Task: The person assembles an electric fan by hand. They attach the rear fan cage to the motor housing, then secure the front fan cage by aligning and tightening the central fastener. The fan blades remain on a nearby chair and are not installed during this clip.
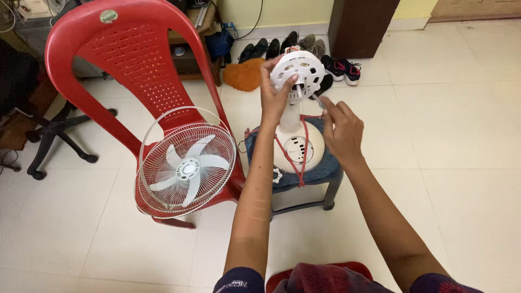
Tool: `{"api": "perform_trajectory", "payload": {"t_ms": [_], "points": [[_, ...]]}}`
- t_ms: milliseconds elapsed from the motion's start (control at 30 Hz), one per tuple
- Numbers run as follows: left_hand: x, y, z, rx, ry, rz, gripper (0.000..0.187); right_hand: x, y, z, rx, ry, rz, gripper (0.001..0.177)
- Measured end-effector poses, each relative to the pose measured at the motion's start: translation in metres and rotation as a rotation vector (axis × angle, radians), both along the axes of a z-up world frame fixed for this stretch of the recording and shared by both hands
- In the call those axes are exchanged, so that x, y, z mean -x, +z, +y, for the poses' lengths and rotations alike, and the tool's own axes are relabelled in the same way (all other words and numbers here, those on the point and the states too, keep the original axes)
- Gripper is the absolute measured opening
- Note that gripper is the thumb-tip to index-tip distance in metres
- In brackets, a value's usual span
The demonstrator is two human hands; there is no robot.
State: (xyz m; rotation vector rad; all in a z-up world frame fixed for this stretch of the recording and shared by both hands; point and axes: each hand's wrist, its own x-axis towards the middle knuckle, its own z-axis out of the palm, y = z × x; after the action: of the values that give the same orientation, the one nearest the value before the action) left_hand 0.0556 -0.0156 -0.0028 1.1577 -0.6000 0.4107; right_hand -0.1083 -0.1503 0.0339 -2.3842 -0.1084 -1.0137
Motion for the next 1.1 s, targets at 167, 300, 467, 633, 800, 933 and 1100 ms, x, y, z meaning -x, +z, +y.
{"api": "perform_trajectory", "payload": {"t_ms": [167,300,467,633,800,933,1100], "points": [[-0.008,-0.010,-0.004,0.041,-0.083,0.123,0.061,-0.002,0.003,-0.010,0.014,0.008,-0.070,0.039],[-0.008,-0.015,0.000,0.060,-0.108,0.065,0.059,0.001,0.005,-0.014,0.032,-0.018,-0.021,0.043],[-0.006,-0.014,0.002,0.019,-0.103,0.081,0.058,-0.007,0.009,-0.015,0.060,0.014,-0.068,0.049],[-0.007,-0.016,0.006,-0.017,-0.088,0.141,0.055,-0.011,0.010,-0.017,0.102,-0.043,-0.042,0.045],[-0.011,-0.025,0.001,0.017,-0.091,0.105,0.049,-0.014,0.012,-0.017,0.138,-0.018,-0.062,0.045],[-0.014,-0.025,0.002,-0.088,0.012,0.083,0.051,-0.012,0.024,-0.015,0.163,-0.112,0.059,0.035],[-0.013,-0.027,-0.001,-0.030,-0.035,0.100,0.051,-0.011,0.030,-0.012,0.205,-0.122,-0.059,0.037]]}}
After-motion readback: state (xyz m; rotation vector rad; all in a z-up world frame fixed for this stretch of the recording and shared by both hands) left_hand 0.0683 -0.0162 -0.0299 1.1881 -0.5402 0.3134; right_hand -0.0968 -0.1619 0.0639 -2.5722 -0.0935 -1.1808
